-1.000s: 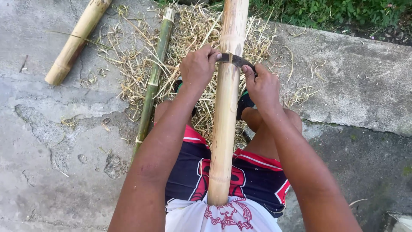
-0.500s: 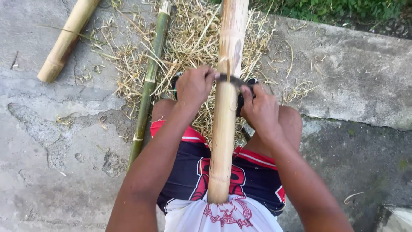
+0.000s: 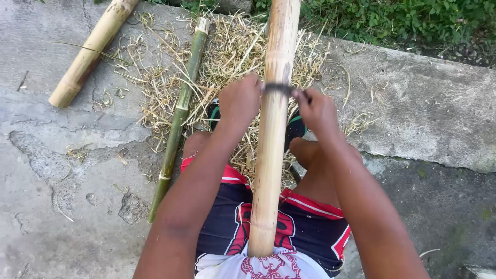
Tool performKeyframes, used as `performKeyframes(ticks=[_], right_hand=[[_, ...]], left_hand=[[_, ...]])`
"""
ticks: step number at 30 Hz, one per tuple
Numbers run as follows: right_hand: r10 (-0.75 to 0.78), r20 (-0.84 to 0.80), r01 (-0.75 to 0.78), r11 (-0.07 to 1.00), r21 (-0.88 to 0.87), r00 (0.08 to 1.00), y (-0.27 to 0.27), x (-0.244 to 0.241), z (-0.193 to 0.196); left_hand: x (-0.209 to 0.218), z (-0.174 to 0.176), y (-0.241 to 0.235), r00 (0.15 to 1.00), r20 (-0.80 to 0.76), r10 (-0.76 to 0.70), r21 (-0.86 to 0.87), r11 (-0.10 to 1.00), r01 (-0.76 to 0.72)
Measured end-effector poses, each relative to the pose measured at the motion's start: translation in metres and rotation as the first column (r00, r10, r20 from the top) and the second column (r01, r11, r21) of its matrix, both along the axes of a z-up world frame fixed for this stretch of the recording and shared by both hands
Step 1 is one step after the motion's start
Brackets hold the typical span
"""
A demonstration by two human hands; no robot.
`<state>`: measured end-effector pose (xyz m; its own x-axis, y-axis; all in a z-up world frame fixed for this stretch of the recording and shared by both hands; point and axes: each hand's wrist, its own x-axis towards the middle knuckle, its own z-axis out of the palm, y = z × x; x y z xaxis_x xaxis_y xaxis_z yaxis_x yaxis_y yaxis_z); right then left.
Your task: Stripping the outer layer of a bamboo pole using a curved knife.
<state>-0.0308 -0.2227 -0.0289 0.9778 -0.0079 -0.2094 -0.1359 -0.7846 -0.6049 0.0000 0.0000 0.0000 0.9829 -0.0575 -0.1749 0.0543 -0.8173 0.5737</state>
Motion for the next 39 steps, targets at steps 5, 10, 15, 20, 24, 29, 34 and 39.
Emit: performKeyframes(ticks=[5,10,15,20,24,29,34,39], right_hand=[[-0.050,0.173,0.036,0.996,0.086,0.984,0.004,0.057,-0.003],[-0.081,0.158,0.065,0.992,0.105,0.984,0.005,0.039,-0.010],[0.003,0.202,-0.015,0.998,0.061,0.979,0.001,-0.008,-0.021],[0.036,-0.040,-0.032,0.996,0.089,0.999,0.000,-0.061,0.004],[0.211,-0.278,-0.165,0.970,0.181,0.937,-0.009,-0.087,0.032],[0.172,-0.202,-0.149,0.981,0.126,0.964,-0.018,-0.035,0.025],[0.022,-0.101,-0.024,1.000,-0.017,0.995,-0.010,0.060,0.018],[-0.035,0.100,0.037,0.999,-0.014,0.994,-0.014,0.142,-0.014]], left_hand=[[0.072,-0.011,-0.016,0.992,0.111,0.059,-0.005,0.998,-0.059],[0.065,-0.017,-0.011,0.983,0.183,0.011,0.034,0.999,-0.017],[0.009,0.010,-0.001,1.000,0.022,-0.008,0.014,1.000,0.008],[-0.058,0.029,0.012,0.998,0.010,-0.067,0.039,0.997,0.067],[-0.102,0.043,0.024,0.951,-0.275,-0.139,-0.007,0.990,0.142],[-0.051,0.024,0.006,0.975,-0.219,-0.040,-0.035,0.999,0.033],[0.058,-0.009,-0.018,0.995,-0.054,0.078,-0.062,0.995,-0.082],[0.155,-0.041,-0.038,0.994,0.005,0.111,-0.032,0.993,-0.111]])
